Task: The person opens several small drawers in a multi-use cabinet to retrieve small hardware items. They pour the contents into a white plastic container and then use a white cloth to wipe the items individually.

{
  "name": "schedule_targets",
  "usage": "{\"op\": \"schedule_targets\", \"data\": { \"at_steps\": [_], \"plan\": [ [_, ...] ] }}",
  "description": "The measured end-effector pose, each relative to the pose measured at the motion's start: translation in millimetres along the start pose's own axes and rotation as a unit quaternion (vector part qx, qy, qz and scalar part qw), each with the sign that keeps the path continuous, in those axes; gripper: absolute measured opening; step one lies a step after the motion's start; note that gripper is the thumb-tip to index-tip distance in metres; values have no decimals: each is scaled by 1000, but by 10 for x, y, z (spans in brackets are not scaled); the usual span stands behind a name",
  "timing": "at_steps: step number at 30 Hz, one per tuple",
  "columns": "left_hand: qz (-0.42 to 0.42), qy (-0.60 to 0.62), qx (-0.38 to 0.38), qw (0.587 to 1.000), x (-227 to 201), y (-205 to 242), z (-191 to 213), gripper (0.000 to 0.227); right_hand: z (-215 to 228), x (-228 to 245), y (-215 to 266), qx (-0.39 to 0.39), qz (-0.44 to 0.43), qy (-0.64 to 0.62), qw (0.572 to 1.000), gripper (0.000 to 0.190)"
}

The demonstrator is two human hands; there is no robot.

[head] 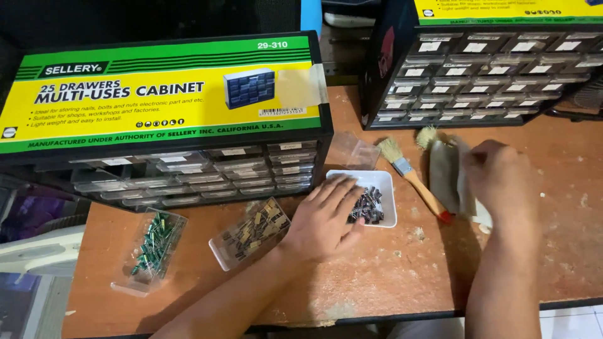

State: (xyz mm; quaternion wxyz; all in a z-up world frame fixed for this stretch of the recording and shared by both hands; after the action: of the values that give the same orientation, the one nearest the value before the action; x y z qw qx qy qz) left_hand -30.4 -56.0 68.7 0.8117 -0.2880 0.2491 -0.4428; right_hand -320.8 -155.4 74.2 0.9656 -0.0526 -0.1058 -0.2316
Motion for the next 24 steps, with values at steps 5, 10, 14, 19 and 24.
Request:
{"op": "schedule_targets", "data": {
  "at_steps": [5, 10, 14, 19, 24],
  "plan": [
    [16, -3, 17, 1000, -10, 0, -38, 49, 502, 333, 195, 36, 83, -317, 944, 11],
    [-9, 9, 9, 1000, -101, -82, 89, 54, 530, 1074, 355, 90, 154, -400, 899, 11],
    [2, 30, 16, 999, -66, -108, 98, 61, 14, 1572, 599, 184, 189, -55, 963, 65],
    [-18, 25, 18, 999, -86, -20, -43, 47, -181, 1653, 650, 185, 282, -37, 941, 35],
    [-90, 30, -70, 993, -346, -34, 101, 30, 131, 1664, 660, 240, 219, -117, 938, 24]
  ]
}}
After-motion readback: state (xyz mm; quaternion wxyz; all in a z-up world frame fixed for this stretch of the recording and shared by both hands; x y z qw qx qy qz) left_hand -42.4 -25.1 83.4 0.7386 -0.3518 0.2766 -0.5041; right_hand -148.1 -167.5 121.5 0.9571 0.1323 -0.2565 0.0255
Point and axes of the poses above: each hand's wrist, its own y-axis away from the middle knuckle, its own z-axis out of the back of the hand, x = y × z, the point moved 9 cm from there along -y, towards the middle knuckle, and after that the axes turned 13 degrees about -z, right-handed, at the moved point
